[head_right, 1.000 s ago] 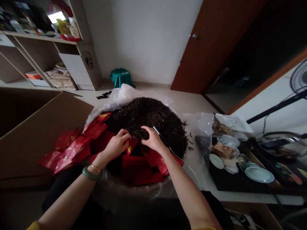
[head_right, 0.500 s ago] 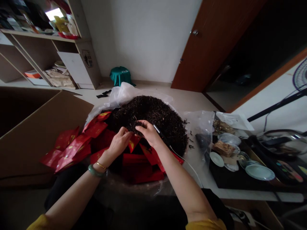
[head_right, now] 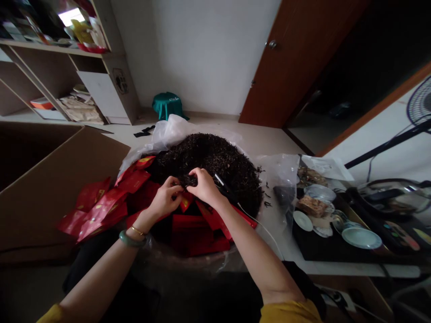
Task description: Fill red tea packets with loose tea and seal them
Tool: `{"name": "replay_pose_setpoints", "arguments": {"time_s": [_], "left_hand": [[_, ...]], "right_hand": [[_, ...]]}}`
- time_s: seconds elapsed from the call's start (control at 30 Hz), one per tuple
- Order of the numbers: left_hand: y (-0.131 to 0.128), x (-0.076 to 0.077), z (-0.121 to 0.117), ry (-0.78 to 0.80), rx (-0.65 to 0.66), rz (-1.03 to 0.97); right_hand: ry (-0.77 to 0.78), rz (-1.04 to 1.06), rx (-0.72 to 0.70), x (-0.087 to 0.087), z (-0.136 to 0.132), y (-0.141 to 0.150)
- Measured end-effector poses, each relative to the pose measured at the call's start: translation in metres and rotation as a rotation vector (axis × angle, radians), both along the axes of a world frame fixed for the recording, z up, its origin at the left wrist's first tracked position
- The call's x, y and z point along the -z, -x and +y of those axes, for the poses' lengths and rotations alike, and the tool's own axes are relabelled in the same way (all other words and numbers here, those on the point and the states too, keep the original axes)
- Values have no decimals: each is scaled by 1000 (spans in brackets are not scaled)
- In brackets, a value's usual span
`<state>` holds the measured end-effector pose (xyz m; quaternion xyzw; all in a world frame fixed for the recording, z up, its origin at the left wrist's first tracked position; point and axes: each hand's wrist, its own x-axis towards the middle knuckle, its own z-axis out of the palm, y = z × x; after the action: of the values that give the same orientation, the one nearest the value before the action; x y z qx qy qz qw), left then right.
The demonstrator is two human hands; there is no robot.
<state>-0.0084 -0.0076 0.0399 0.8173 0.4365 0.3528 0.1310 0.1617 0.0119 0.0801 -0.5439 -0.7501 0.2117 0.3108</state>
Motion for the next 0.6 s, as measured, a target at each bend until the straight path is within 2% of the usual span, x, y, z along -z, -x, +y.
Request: {"name": "replay_pose_setpoints", "arguments": {"time_s": [0.2, 0.3, 0.47, 0.6], "left_hand": [[0, -4, -3, -95, -86, 94], [1, -5, -3, -182, -94, 114], [1, -5, -2, -251, -45, 135], [1, -5, 1, -316, 70, 139]], "right_hand": [[97, -46, -121, -14, -4, 1], [111, -54, -122, -18, -4, 2], [69, -171, -122, -16, -3, 5], [18, -268, -126, -13, -3, 8]]}}
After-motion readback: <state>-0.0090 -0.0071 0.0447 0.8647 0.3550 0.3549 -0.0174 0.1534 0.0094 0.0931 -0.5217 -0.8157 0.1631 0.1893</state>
